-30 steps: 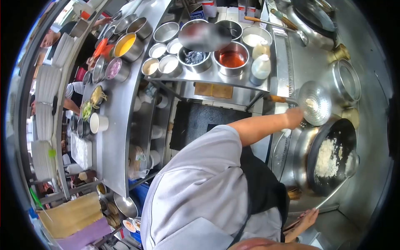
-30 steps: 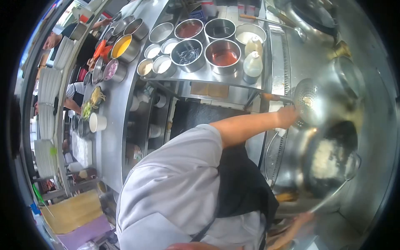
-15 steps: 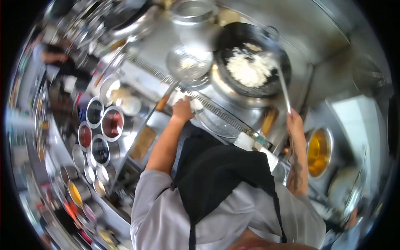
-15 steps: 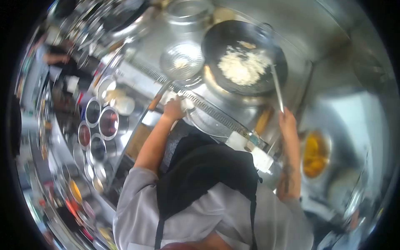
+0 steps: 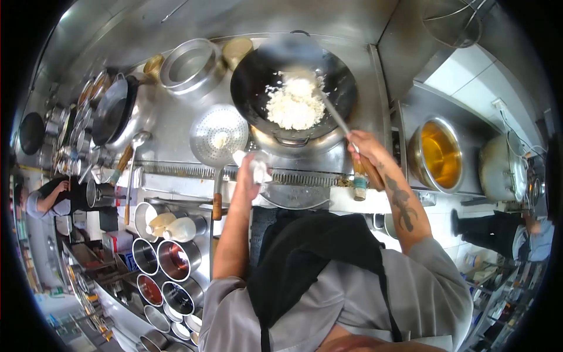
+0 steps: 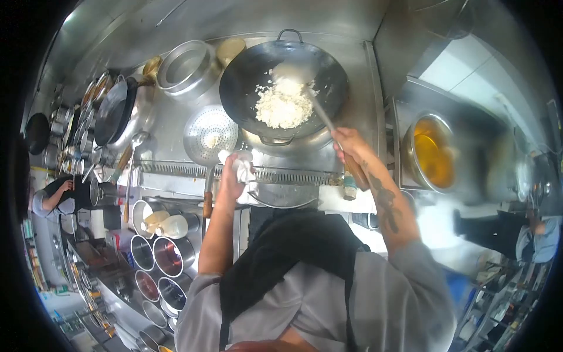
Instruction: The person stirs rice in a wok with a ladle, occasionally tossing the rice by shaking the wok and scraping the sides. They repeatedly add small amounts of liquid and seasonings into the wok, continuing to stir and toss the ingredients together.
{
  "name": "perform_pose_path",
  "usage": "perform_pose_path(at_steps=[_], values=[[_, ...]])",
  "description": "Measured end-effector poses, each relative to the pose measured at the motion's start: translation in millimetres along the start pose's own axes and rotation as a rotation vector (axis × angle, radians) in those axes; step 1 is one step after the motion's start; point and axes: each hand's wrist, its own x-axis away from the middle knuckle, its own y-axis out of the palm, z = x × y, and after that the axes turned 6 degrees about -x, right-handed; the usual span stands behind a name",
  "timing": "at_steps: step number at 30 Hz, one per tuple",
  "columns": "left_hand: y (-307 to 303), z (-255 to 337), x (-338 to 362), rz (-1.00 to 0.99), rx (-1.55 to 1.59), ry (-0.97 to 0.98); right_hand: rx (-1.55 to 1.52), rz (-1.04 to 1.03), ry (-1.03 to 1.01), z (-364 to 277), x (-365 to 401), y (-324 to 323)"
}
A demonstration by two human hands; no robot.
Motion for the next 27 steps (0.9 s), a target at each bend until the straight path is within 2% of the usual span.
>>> perform_pose_path(at_steps=[2, 3, 5, 6, 8, 10, 14, 15, 16, 18, 20, 22, 23, 24, 27], values=[[36.2, 7.4, -2.2, -0.044, 0.089, -0.194, 0.004, -0.044, -0.015, -10.7, 24.6, 0.7], [45.3, 0.9, -12.4, -0.090, 0.112, -0.209, 0.007, -0.068, -0.022, -13.0, 31.2, 0.6], [68.0, -3.4, -20.9, -0.142, 0.153, -0.251, -0.001, 0.053, -0.070, -17.2, 27.6, -3.8], [81.8, 0.4, -21.1, -0.107, 0.166, -0.271, -0.003, 0.113, -0.096, -22.3, 22.5, -6.6], [90.4, -4.5, -35.3, -0.098, 0.237, -0.325, 0.084, 0.147, -0.156, -26.1, 1.8, -8.5], [96.5, -3.0, -39.2, -0.055, 0.254, -0.310, 0.089, 0.221, -0.184, -17.0, -27.7, 0.5], [102.9, 7.9, -25.7, -0.003, 0.262, -0.230, 0.007, 0.057, -0.058, -6.2, -34.8, 48.4], [94.8, 5.5, -29.8, -0.074, 0.326, -0.205, 0.086, -0.001, -0.039, -13.2, -11.8, 57.0], [90.9, -1.4, -40.0, -0.064, 0.297, -0.201, 0.164, -0.060, -0.019, -18.1, 11.0, 63.3], [85.1, -11.6, -60.4, -0.038, 0.245, -0.186, 0.317, -0.230, -0.127, -6.7, 37.7, 36.4], [87.9, 1.9, -56.0, -0.058, 0.235, -0.261, 0.585, -0.283, -0.177, -12.2, 73.0, -0.9], [75.6, -8.0, -79.9, -0.123, 0.196, -0.311, 0.904, -0.135, -0.361, -8.6, 96.5, -36.3], [85.5, 0.0, -71.0, -0.050, 0.165, -0.337, 0.977, -0.076, -0.399, -12.7, 102.8, -37.2], [84.0, -3.7, -70.7, -0.108, 0.180, -0.309, 1.048, -0.016, -0.435, -18.0, 107.9, -37.1], [104.0, -12.5, -9.8, -0.108, 0.281, -0.301, 1.142, 0.108, -0.491, -22.1, 130.7, -21.1]])
